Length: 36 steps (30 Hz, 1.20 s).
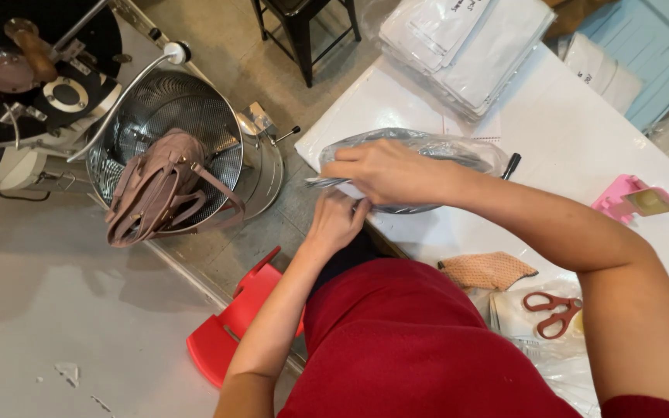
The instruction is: Packaging items into plastic bags and shipping mailers, including taping and labeling.
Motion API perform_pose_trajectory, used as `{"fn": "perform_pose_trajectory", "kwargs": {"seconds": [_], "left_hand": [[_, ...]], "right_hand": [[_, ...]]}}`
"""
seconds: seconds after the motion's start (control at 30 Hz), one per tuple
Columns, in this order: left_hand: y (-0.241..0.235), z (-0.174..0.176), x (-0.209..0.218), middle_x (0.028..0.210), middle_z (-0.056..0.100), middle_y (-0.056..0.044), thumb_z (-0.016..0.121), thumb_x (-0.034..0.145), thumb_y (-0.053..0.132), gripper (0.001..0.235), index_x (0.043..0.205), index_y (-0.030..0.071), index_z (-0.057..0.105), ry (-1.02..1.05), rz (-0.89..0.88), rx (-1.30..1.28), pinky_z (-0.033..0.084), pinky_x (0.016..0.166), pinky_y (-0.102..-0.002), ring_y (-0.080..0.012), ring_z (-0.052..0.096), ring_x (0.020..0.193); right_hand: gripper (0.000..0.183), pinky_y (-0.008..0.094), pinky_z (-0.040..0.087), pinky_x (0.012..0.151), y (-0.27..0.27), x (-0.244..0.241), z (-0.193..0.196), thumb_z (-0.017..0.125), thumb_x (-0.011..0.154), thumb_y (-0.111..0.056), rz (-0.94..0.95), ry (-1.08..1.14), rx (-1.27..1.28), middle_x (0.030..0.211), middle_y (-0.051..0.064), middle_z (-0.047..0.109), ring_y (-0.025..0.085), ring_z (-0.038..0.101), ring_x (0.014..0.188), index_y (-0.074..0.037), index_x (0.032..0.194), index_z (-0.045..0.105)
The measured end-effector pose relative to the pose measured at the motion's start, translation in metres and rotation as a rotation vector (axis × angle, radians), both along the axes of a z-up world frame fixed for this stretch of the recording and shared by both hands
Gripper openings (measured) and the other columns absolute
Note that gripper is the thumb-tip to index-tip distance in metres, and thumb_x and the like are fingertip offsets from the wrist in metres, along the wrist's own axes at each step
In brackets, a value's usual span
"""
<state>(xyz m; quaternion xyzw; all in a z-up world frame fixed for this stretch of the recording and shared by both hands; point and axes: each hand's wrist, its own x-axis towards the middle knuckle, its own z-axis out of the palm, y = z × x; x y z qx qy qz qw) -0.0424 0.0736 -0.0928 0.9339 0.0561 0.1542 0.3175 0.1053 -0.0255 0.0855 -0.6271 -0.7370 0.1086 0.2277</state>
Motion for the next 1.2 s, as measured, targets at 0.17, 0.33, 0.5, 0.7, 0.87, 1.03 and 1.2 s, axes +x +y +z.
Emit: {"fn": "perform_pose_trajectory", "kwargs": {"seconds": [0.17,0.33,0.5,0.7,0.87,1.03,1.2], "left_hand": [[0.008,0.072,0.0,0.074,0.065,-0.018,0.07,0.09,0.05,0.049,0.077,0.003,0.065,-0.116,0.038,-0.06,0.054,0.076,-0.044,-0.0372,0.067,0.08],[0.014,0.072,0.006,0.078,0.067,-0.021,0.076,0.084,0.055,0.056,0.08,-0.001,0.07,-0.143,0.09,-0.056,0.054,0.083,-0.044,-0.0376,0.067,0.084],[0.016,0.041,0.009,0.077,0.067,-0.02,0.076,0.089,0.042,0.044,0.082,-0.002,0.073,-0.201,0.078,-0.125,0.054,0.088,-0.044,-0.0376,0.067,0.085],[0.014,0.048,0.012,0.075,0.071,-0.015,0.091,0.078,0.032,0.029,0.084,0.006,0.079,-0.375,0.223,-0.211,0.057,0.083,-0.038,-0.0321,0.07,0.082],[0.014,0.012,0.01,0.083,0.062,-0.005,0.098,0.066,0.035,0.049,0.086,0.011,0.06,-0.332,0.301,-0.238,0.056,0.078,-0.037,-0.0267,0.067,0.085],[0.027,0.048,-0.001,0.106,0.072,-0.018,0.099,0.056,0.019,0.101,0.126,0.01,0.027,-0.101,0.265,-0.508,0.058,0.091,-0.046,-0.0375,0.074,0.098],[0.032,0.059,-0.001,0.105,0.07,-0.016,0.094,0.061,0.024,0.087,0.136,0.011,0.051,-0.037,0.131,-0.37,0.059,0.09,-0.049,-0.0387,0.073,0.1]], "right_hand": [[0.049,0.049,0.059,0.067,-0.008,0.026,-0.033,0.054,0.082,0.005,-0.052,0.037,-0.087,0.09,0.003,0.059,0.041,0.07,0.078,-0.021,0.123,0.064],[0.074,0.061,0.049,0.096,-0.005,0.029,0.017,0.077,0.077,-0.01,-0.157,0.318,-0.385,0.127,0.015,0.066,0.048,0.062,0.117,-0.02,0.146,0.049],[0.1,0.046,0.051,0.075,-0.018,0.015,0.031,0.074,0.082,-0.005,-0.354,0.382,-0.551,0.079,0.018,0.07,0.046,0.071,0.081,-0.034,0.162,0.023],[0.076,0.049,0.058,0.062,-0.039,0.031,-0.012,0.062,0.085,0.004,-0.243,0.164,-0.389,0.068,0.025,0.07,0.047,0.073,0.067,-0.016,0.153,0.035],[0.023,0.043,0.056,0.074,-0.074,0.052,-0.071,0.076,0.083,-0.026,-0.285,-0.066,-0.319,0.079,0.009,0.071,0.033,0.071,0.085,-0.013,0.098,0.064],[0.014,0.039,0.057,0.071,-0.08,0.058,-0.079,0.069,0.075,-0.01,-0.228,-0.124,-0.285,0.079,0.004,0.067,0.028,0.068,0.087,-0.014,0.087,0.062],[0.02,0.043,0.058,0.069,-0.072,0.056,-0.054,0.067,0.071,-0.007,-0.199,-0.157,-0.396,0.081,0.006,0.069,0.03,0.069,0.088,-0.012,0.089,0.062]]}}
